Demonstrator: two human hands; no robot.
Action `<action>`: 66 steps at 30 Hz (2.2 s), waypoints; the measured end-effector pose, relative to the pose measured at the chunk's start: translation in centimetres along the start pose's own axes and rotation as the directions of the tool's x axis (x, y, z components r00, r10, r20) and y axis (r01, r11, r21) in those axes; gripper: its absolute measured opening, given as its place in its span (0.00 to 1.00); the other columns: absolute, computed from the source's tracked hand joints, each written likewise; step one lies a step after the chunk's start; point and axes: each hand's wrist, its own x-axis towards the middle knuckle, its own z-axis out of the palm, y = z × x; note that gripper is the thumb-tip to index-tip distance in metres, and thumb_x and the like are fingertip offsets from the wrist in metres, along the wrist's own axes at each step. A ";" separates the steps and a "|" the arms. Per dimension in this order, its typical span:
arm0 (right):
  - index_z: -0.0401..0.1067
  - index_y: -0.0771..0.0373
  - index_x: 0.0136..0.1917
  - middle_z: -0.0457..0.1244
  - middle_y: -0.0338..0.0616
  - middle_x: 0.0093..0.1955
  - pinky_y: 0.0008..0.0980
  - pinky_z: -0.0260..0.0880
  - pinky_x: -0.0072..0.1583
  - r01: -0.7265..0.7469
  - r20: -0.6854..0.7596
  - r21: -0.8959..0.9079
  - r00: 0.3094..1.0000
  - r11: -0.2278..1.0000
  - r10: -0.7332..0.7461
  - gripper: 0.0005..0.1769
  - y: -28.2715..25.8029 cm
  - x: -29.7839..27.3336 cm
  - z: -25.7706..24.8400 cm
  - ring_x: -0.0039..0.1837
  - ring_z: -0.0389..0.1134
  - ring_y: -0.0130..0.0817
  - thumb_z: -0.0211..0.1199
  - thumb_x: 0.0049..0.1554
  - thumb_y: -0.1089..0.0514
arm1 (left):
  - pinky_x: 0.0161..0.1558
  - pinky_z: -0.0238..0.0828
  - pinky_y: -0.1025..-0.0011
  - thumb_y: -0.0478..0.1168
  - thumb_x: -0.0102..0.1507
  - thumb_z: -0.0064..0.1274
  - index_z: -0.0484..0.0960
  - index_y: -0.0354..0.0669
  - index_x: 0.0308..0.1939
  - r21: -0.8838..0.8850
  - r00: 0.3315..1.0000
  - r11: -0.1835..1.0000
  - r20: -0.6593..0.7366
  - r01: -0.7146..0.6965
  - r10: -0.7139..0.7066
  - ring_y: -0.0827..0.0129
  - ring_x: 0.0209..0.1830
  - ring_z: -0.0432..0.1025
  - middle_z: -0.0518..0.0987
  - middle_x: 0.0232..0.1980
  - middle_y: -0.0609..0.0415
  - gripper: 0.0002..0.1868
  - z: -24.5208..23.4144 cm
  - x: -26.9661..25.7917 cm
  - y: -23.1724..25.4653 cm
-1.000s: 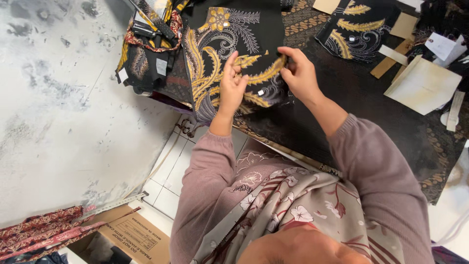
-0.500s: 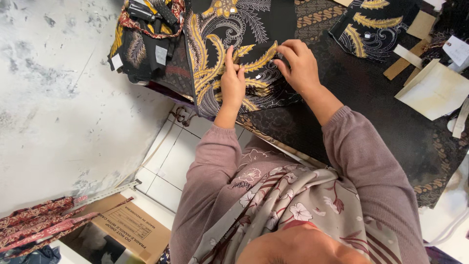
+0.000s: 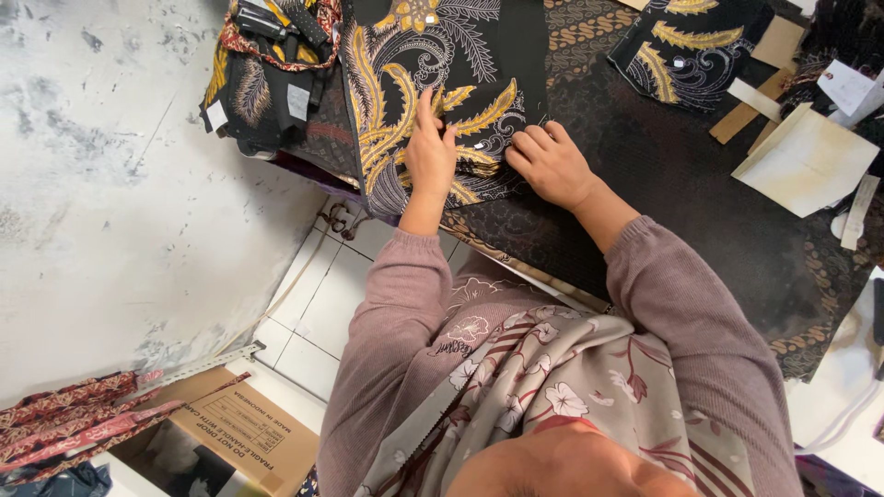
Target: The person irons small pieces of patterned fabric on a work table. She places a white pressing cloth over each piece, uses an iron to press it, then removes the cloth and sets the piece aside. She repeats this process for several pieces.
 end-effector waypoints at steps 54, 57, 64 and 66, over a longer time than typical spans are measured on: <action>0.72 0.57 0.69 0.60 0.46 0.76 0.64 0.36 0.77 -0.931 -0.115 -0.153 0.351 0.333 0.929 0.27 -1.4 -34.3 -7.5 0.79 0.56 0.45 0.67 0.60 0.46 | 0.41 0.74 0.58 0.48 0.60 0.62 0.89 0.45 0.34 -0.067 0.819 0.955 0.498 -0.290 0.284 0.55 0.37 0.80 0.85 0.34 0.48 0.12 26.4 6.0 21.1; 0.73 0.58 0.69 0.60 0.46 0.76 0.64 0.36 0.77 -0.931 -0.109 -0.151 0.351 0.333 0.930 0.27 -1.4 -34.3 -7.6 0.79 0.56 0.45 0.68 0.60 0.46 | 0.40 0.75 0.58 0.41 0.62 0.58 0.90 0.45 0.37 -0.117 0.800 0.930 0.480 -0.349 0.361 0.54 0.38 0.80 0.85 0.36 0.47 0.07 27.2 6.4 20.2; 0.73 0.58 0.69 0.60 0.46 0.75 0.64 0.36 0.77 -0.931 -0.119 -0.136 0.356 0.340 0.927 0.27 -1.3 -34.3 -7.7 0.79 0.56 0.45 0.68 0.60 0.46 | 0.43 0.76 0.60 0.41 0.57 0.60 0.87 0.44 0.37 -0.120 0.815 0.950 0.490 -0.288 0.309 0.53 0.39 0.81 0.85 0.37 0.46 0.08 28.2 6.5 19.5; 0.73 0.58 0.69 0.60 0.46 0.75 0.64 0.35 0.77 -0.935 -0.111 -0.130 0.345 0.330 0.932 0.27 -1.4 -34.2 -7.7 0.79 0.56 0.45 0.68 0.60 0.46 | 0.42 0.75 0.60 0.42 0.58 0.61 0.84 0.42 0.38 -0.112 0.847 0.963 0.459 -0.245 0.269 0.53 0.40 0.80 0.85 0.37 0.47 0.09 28.6 6.5 19.5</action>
